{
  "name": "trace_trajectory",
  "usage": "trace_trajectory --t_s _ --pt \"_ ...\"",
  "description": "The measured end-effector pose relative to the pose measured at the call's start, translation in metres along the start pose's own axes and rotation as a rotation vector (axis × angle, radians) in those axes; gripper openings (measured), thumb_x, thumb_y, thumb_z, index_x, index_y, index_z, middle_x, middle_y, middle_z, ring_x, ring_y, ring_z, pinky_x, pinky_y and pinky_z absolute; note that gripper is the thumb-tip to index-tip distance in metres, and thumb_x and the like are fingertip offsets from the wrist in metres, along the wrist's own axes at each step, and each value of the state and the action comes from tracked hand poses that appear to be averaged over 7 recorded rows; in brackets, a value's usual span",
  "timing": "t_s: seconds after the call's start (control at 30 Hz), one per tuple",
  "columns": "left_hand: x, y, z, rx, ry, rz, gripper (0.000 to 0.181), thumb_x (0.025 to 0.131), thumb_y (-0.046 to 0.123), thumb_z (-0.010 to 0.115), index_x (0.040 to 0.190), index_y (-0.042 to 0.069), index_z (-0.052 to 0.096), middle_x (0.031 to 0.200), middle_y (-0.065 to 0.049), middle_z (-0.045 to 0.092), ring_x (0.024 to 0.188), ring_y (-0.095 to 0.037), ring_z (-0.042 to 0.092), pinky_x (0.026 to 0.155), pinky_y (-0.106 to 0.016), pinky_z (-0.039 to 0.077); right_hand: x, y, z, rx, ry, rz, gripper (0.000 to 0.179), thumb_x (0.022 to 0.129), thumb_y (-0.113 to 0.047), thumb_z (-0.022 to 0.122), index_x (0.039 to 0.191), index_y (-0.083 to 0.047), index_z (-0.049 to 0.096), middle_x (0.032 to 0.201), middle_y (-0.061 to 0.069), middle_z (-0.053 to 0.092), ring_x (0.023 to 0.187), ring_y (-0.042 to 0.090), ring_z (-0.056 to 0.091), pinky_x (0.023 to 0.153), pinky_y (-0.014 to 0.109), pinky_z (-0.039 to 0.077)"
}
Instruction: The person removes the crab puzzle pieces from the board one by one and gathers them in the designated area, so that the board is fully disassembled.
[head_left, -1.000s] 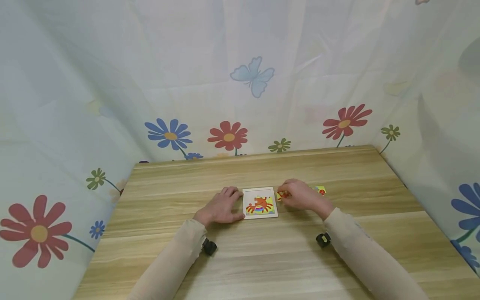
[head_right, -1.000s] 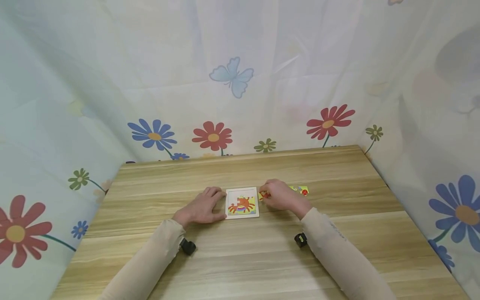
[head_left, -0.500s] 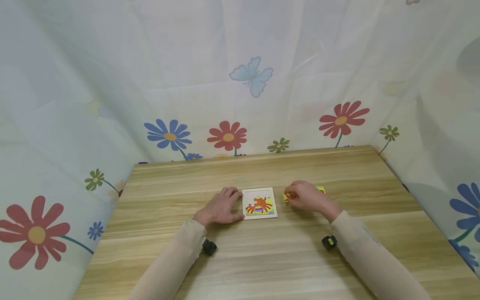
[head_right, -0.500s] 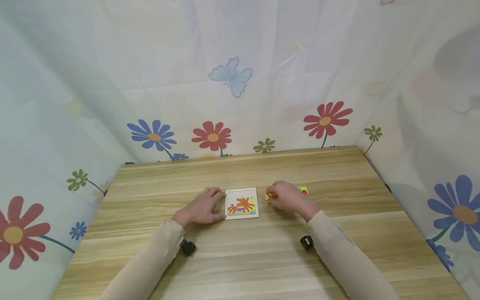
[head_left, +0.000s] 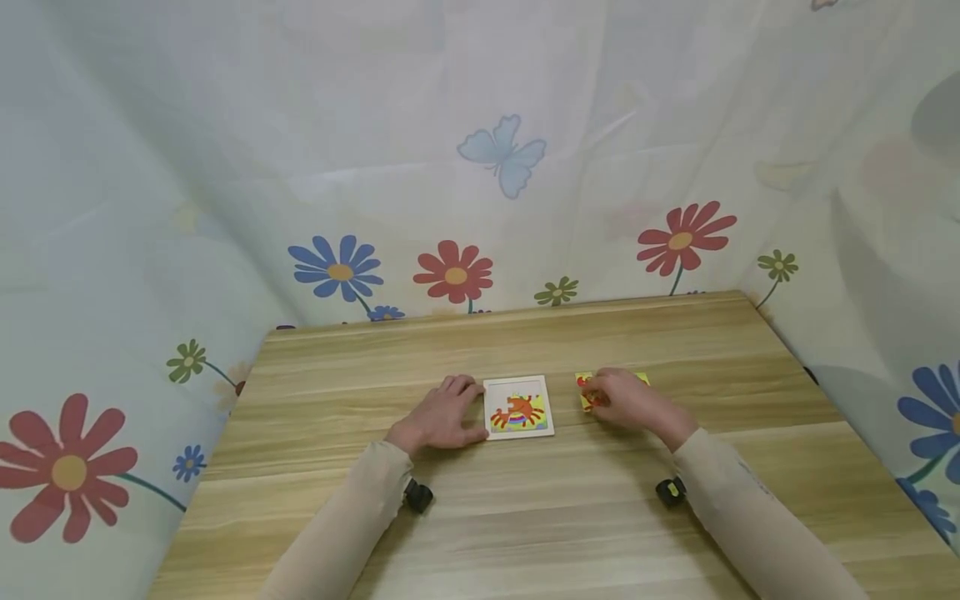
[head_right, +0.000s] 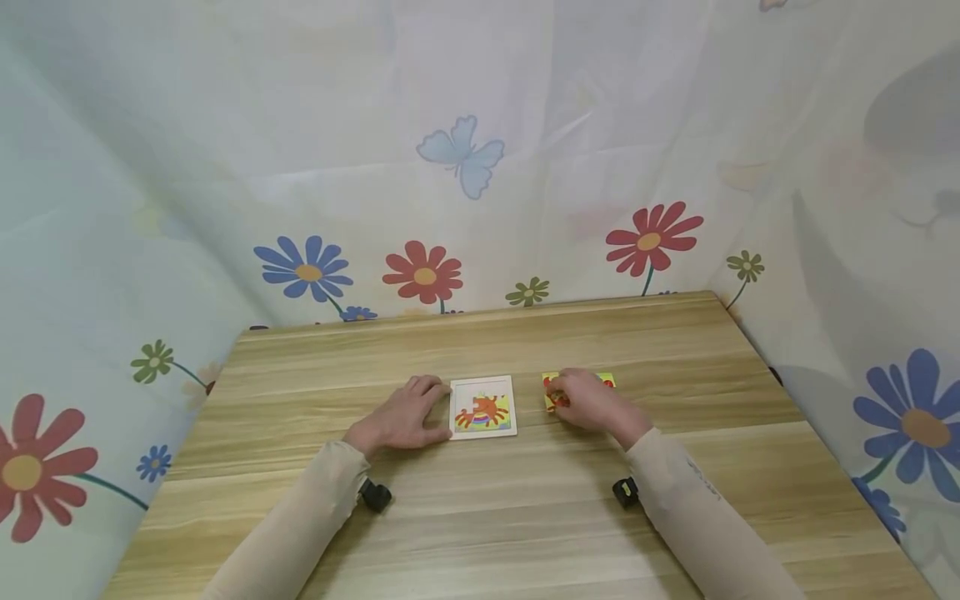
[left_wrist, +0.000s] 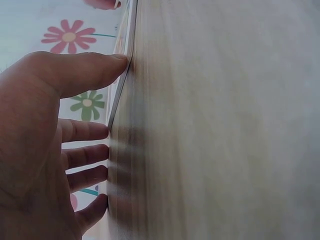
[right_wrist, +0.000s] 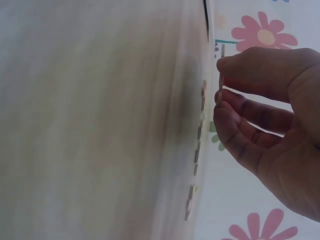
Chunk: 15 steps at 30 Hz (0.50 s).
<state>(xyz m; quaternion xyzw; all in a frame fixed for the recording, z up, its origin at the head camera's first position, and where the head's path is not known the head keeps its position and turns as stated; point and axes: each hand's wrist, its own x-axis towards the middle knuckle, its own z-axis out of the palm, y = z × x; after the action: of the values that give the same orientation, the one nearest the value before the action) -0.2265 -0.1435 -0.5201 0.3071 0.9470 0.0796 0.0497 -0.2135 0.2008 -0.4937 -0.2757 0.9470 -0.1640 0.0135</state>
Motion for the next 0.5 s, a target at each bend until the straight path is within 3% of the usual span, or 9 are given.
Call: trace_trajectory --t_s 0.2,0.5 --pt "0.0001 -0.0019 0.0011 0.002 0.002 0.005 0.075 0.085 0.059 0.063 0.143 0.014 0.045 0.142 -0.007 0.04 0.131 -0.024 0.037 0.103 -0.048 0.038 -0.0028 0.0025 0.0018 0.021 -0.029 0.026 0.023 0.081 -0.006 0.073 0.104 -0.004 0.073 0.097 0.007 0.064 0.082 0.015 0.055 0.072 0.031 0.048" --pt "0.0011 -0.0019 0.0012 0.009 0.002 0.005 0.076 0.085 0.06 0.062 0.143 0.013 0.045 0.143 -0.008 0.04 0.132 -0.024 0.036 0.103 -0.049 0.038 -0.0021 0.0076 0.0051 -0.004 -0.039 -0.034 0.019 0.081 -0.008 0.075 0.099 -0.005 0.074 0.084 0.0 0.061 0.072 0.01 0.048 0.064 0.026 0.043"
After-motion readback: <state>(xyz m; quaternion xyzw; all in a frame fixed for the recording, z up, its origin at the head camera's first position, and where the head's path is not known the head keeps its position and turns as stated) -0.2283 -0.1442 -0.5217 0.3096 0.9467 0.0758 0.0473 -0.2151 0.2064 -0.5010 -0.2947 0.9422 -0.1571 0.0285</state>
